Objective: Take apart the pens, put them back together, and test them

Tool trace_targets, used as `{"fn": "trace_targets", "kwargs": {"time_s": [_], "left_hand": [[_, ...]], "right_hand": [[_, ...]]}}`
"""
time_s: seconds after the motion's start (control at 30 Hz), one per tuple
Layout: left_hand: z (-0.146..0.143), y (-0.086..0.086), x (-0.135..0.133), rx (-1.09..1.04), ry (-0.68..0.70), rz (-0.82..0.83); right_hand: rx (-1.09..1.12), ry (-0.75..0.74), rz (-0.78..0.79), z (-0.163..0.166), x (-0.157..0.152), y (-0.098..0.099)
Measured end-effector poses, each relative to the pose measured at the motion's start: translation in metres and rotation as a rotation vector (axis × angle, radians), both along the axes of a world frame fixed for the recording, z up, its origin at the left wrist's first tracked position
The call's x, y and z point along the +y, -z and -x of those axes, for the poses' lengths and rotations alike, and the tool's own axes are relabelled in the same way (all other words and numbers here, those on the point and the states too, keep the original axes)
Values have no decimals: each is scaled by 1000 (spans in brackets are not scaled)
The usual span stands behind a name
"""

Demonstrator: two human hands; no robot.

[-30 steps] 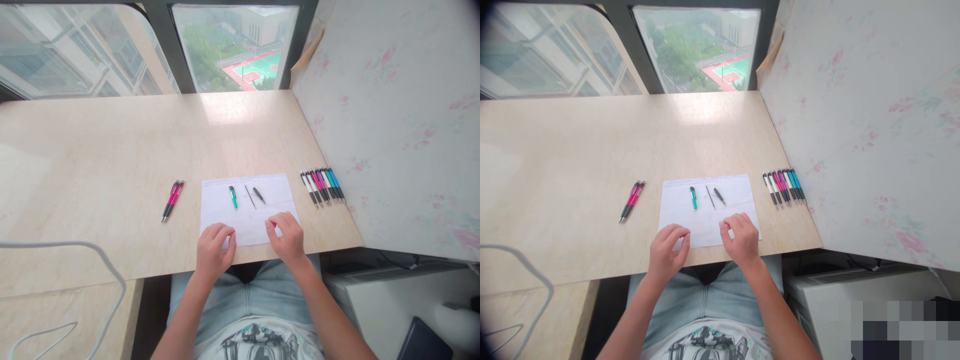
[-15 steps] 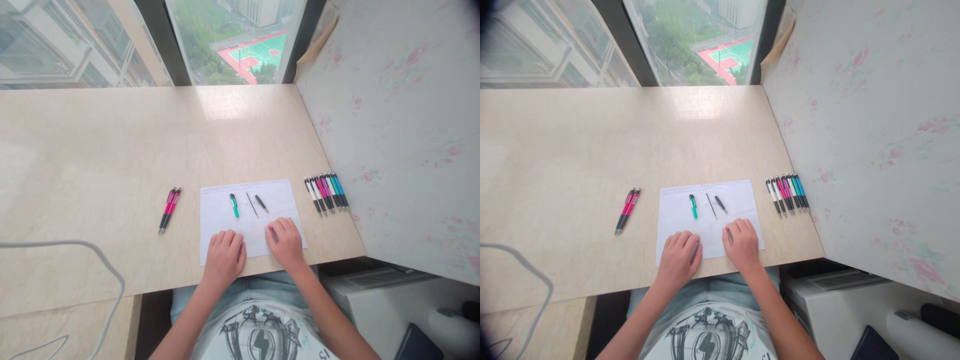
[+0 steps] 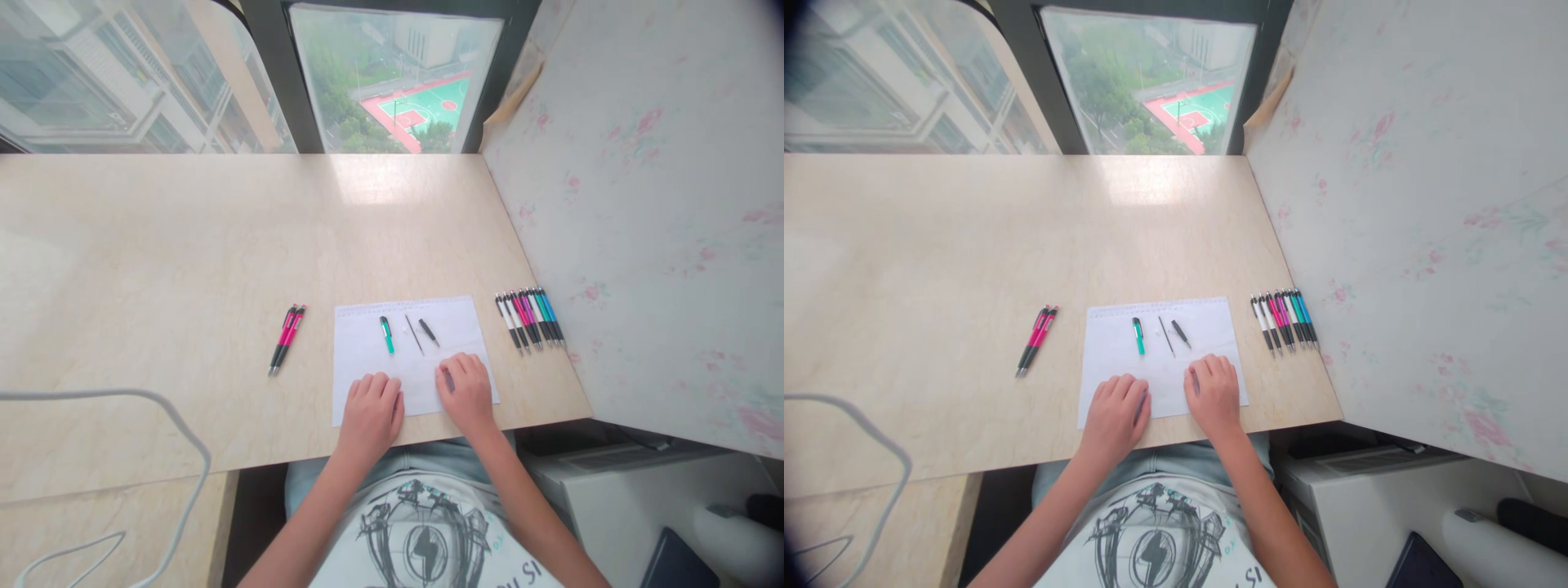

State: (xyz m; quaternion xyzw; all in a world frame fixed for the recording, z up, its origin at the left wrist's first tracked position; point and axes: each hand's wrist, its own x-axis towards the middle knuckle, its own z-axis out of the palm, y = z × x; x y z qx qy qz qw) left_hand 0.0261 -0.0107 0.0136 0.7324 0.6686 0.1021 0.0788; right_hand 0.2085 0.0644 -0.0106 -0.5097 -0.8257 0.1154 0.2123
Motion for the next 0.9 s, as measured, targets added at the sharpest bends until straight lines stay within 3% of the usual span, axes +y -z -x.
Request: {"fn": "trace_targets", "kwargs": {"time_s": [0.5, 0.73, 0.9], "left_hand": [[4, 9, 2, -77, -28, -31], [7, 6, 0, -241, -53, -17], [13, -5, 18, -444, -249, -23]], "right_hand": [[124, 16, 15, -3, 3, 9], [133, 24, 27, -3, 3, 9], [151, 22, 35, -2, 3, 10]]}}
